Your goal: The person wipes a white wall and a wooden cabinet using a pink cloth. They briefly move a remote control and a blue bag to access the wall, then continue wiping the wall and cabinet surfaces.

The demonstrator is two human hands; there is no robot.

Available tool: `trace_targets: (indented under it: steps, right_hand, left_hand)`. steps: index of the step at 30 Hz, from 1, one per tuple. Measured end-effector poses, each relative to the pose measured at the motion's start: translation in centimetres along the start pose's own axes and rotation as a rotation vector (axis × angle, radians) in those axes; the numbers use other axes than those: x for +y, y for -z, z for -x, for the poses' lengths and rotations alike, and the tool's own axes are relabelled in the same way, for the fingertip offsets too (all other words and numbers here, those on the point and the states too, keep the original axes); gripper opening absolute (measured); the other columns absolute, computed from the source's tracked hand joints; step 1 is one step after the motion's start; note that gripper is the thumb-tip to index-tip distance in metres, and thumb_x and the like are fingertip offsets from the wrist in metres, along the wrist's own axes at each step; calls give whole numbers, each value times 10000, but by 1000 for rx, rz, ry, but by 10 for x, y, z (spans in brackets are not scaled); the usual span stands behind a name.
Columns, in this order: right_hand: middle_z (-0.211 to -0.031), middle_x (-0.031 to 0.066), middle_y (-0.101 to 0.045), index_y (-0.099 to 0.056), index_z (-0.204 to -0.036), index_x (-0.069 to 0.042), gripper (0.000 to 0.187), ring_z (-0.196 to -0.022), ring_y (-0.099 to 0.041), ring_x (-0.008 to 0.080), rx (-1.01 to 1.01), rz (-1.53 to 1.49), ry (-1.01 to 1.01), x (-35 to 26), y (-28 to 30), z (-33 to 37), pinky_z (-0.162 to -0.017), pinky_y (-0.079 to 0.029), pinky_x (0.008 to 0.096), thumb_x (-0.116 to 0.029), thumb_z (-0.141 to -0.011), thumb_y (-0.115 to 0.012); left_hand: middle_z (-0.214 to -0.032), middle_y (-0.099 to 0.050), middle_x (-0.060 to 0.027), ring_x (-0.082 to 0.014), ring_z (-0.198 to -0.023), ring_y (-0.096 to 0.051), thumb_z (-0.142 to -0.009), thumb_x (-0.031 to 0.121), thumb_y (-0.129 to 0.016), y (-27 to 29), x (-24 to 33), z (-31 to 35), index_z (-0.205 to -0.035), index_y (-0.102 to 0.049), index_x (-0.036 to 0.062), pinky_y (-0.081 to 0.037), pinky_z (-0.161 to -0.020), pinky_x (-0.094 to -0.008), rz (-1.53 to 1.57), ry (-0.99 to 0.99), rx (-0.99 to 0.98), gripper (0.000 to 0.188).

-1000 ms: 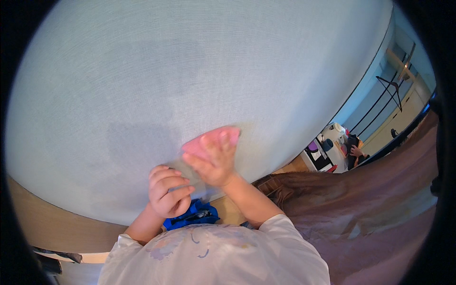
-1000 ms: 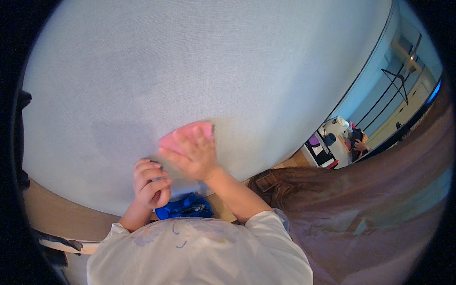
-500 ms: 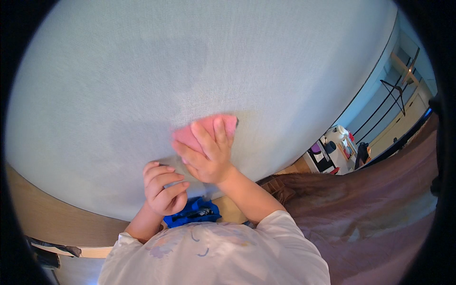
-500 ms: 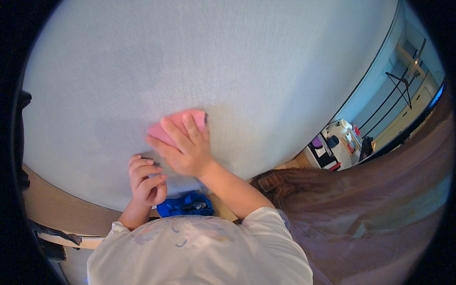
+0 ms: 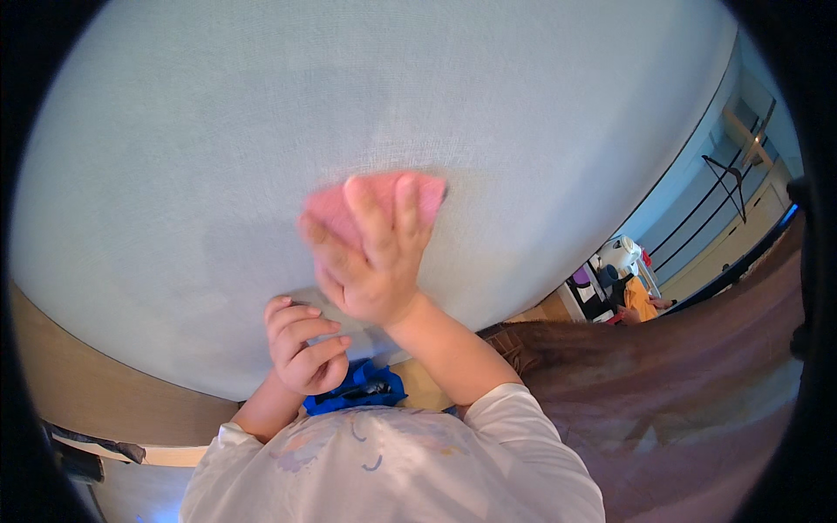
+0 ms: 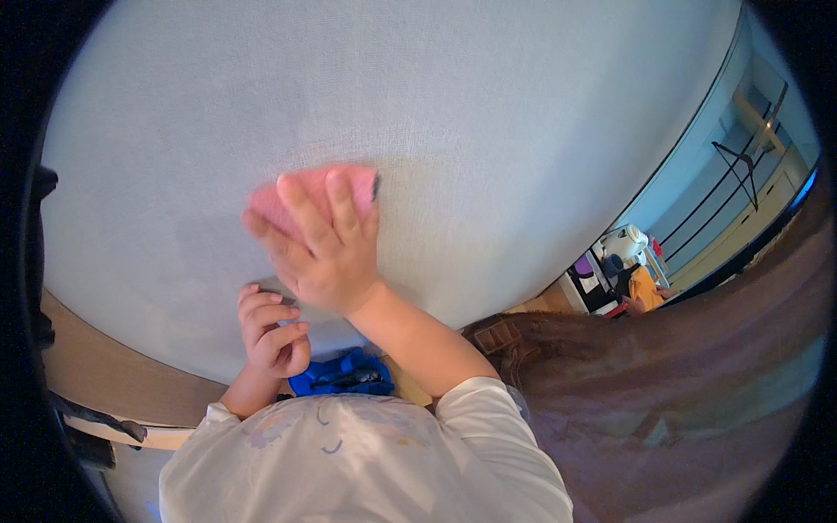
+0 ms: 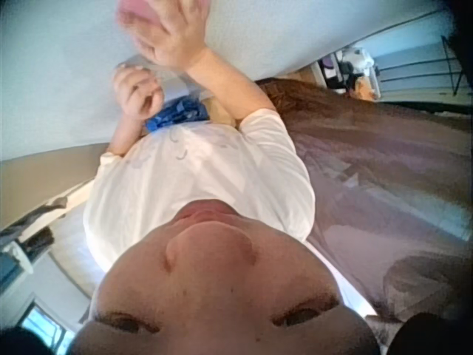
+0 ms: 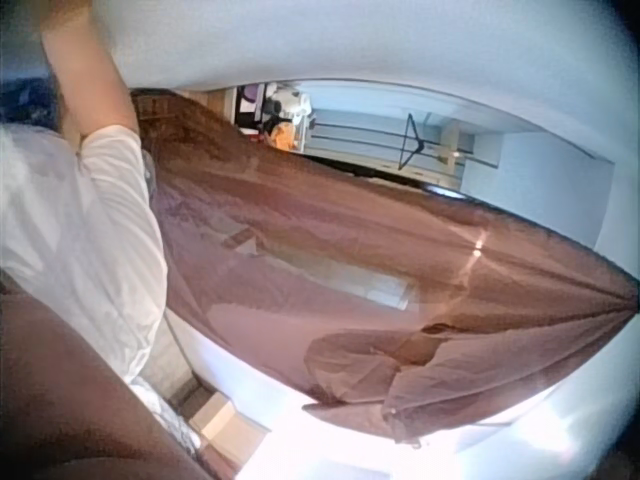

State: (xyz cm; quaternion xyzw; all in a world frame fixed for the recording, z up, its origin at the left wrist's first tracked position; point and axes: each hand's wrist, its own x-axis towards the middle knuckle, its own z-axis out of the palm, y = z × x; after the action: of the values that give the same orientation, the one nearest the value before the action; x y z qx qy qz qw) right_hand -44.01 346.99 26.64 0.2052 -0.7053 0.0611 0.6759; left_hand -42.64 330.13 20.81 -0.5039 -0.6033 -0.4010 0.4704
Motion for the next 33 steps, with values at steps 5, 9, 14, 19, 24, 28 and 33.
trace_targets:
  steps: [5,9,14,19,24,28,33]
  right_hand:
    - [-1584,85,-410,-621,-1382,-330,538,-1523,-209,422,-19,-24,-10,-1,17,43,-1204,-129,625,-204,-860,-637]
    - [-1587,169,-374,-586,-1419,-270,531,-1517,-183,468,90,80,-255,27,23,31,-1198,-88,651,-204,-892,-592]
    - [-1598,183,-351,-540,-1475,-273,541,-1526,-141,476,5,38,-178,8,3,20,-1191,-25,671,-262,-934,-545]
    - [-1583,68,-406,-587,-1392,-405,468,-1526,-209,404,-96,35,7,-37,-5,76,-1209,-118,643,-410,-927,-645]
    - [-1593,144,-371,-557,-1430,-337,506,-1525,-154,463,31,75,-194,7,18,103,-1188,-69,686,-310,-928,-615]
    - [-1597,284,-288,-474,-1483,-148,538,-1527,-126,483,188,139,-391,33,17,81,-1186,13,671,-199,-949,-525]
    - [-1607,127,-341,-567,-1404,-372,498,-1532,-119,464,-42,43,-216,-17,5,113,-1178,-46,700,-290,-916,-622]
  left_hand:
    - [-971,-660,-21,-266,-965,-578,-660,89,-655,3,0,4,-832,-701,175,-403,-987,-501,-10,14,1,197]
    - [-971,-657,-27,-272,-971,-574,-662,101,-653,11,-1,8,-827,-703,174,-400,-993,-509,-38,54,-3,188]
    - [-975,-655,-25,-273,-984,-570,-661,105,-656,8,0,11,-843,-708,175,-398,-996,-510,-27,48,-6,202]
    - [-978,-656,-20,-273,-995,-560,-663,109,-665,6,-5,11,-857,-711,181,-392,-997,-497,-12,38,17,212]
    - [-973,-653,-19,-270,-982,-555,-655,104,-664,11,-7,13,-861,-710,191,-391,-991,-479,-59,50,-40,228]
    - [-973,-653,-12,-266,-981,-555,-655,116,-668,7,-5,13,-861,-709,198,-390,-986,-473,-44,53,-39,225]
    - [-985,-660,2,-256,-988,-555,-663,145,-680,-7,-3,13,-853,-708,207,-384,-987,-472,7,32,-60,201]
